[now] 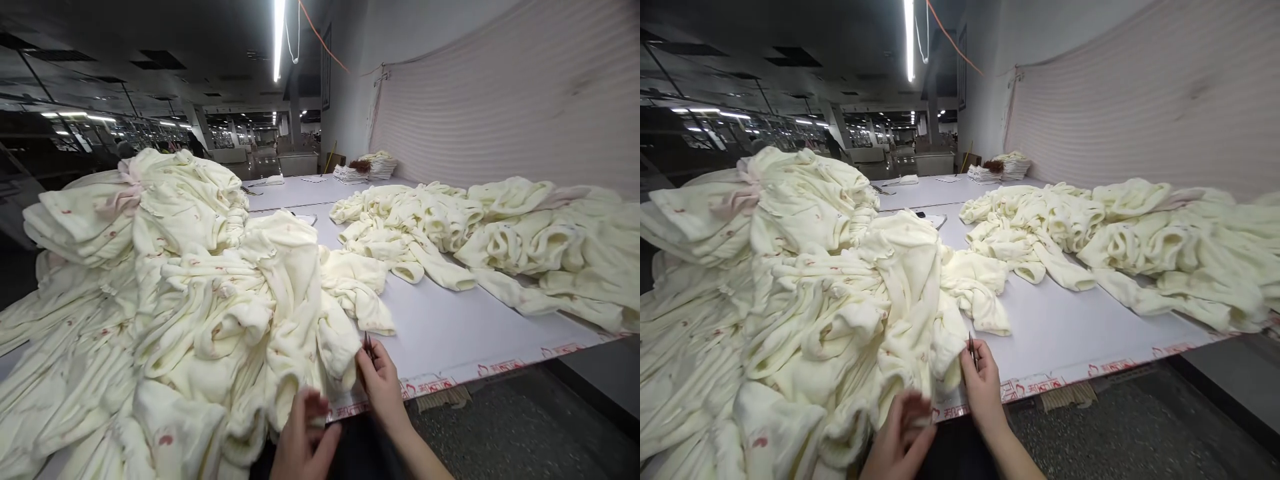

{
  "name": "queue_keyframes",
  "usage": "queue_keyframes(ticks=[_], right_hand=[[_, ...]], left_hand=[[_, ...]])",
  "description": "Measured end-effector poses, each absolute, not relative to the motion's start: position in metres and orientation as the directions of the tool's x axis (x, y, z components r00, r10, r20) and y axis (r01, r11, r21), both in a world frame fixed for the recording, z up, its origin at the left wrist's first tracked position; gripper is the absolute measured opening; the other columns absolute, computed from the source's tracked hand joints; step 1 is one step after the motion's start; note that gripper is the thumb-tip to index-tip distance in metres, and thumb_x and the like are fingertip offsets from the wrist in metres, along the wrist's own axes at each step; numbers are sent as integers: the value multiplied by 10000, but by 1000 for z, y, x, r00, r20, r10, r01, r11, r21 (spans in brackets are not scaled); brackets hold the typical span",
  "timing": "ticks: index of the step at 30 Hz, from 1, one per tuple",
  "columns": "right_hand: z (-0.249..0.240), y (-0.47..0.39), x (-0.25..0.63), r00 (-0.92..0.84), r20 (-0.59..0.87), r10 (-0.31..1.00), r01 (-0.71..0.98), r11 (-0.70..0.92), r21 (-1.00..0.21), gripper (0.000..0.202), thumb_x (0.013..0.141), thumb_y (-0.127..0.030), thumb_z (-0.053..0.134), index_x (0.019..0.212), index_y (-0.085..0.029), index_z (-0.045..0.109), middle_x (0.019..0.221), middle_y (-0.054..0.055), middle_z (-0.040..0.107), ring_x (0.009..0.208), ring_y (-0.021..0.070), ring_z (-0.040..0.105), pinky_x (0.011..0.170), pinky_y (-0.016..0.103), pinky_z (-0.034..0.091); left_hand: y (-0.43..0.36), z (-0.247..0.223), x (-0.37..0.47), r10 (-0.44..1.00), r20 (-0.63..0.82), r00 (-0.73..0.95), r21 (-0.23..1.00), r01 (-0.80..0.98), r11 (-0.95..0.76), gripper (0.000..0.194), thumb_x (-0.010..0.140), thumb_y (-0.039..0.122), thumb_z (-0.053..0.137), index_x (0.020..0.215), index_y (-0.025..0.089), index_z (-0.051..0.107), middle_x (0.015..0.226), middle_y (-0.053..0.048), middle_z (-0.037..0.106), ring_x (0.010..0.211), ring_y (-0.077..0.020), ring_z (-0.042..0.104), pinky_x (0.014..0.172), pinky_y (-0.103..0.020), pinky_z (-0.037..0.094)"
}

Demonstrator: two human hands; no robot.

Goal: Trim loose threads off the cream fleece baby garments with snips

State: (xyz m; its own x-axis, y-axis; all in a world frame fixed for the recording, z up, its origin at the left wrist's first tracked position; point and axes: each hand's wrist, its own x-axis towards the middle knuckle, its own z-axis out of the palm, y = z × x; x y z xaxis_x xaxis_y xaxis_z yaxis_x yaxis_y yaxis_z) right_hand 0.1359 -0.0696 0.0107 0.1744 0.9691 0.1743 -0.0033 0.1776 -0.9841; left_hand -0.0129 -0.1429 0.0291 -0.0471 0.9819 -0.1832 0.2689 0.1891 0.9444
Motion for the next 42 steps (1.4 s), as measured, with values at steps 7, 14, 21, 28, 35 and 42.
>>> queue_keyframes(ticks=[7,14,21,28,35,42], right_hand=[[12,-93,143,199,357,912,369,268,-890,170,856,-349,528,934,-200,551,833,48,606,702,165,570,486,206,452],[27,-68,157,163,448,879,671,235,-704,71,858,-280,481,868,-226,525,800,26,589,718,176,579,610,264,461],[50,-86,168,-163,181,970,685,243,-687,223,865,-345,537,1061,-258,601,921,30,600,794,179,611,651,256,483],[50,-85,169,-130,180,975,724,218,-655,260,901,-376,466,1015,-259,669,875,37,646,774,191,640,664,275,488],[45,-78,168,-36,175,984,564,165,-809,333,823,-386,584,1118,-233,584,1059,63,643,929,215,613,763,297,504],[47,-75,162,-39,179,983,521,173,-836,373,834,-345,575,1181,-218,525,887,30,602,777,177,584,698,273,481]], left_hand=[[-86,30,3,999,-17,38,999,-50,19,279,752,351,656,976,184,656,1037,-84,646,991,-246,571,838,-319,451],[-81,34,0,896,-196,399,793,-473,384,270,817,348,621,1006,169,695,966,-75,693,965,-212,594,884,-321,434],[-72,26,1,890,-194,412,690,-588,423,238,841,282,607,1038,167,680,1030,-72,690,1047,-211,576,960,-335,403],[-70,28,1,872,-209,442,727,-526,441,227,847,281,598,1020,159,682,1005,-70,694,1029,-212,583,938,-329,415],[-67,34,-3,870,-208,447,851,-356,386,318,840,376,569,1040,144,654,920,-94,677,899,-235,604,814,-341,457],[-65,18,-11,813,581,27,658,572,-489,259,779,63,461,942,205,604,842,-43,564,835,-215,522,777,-358,430]])
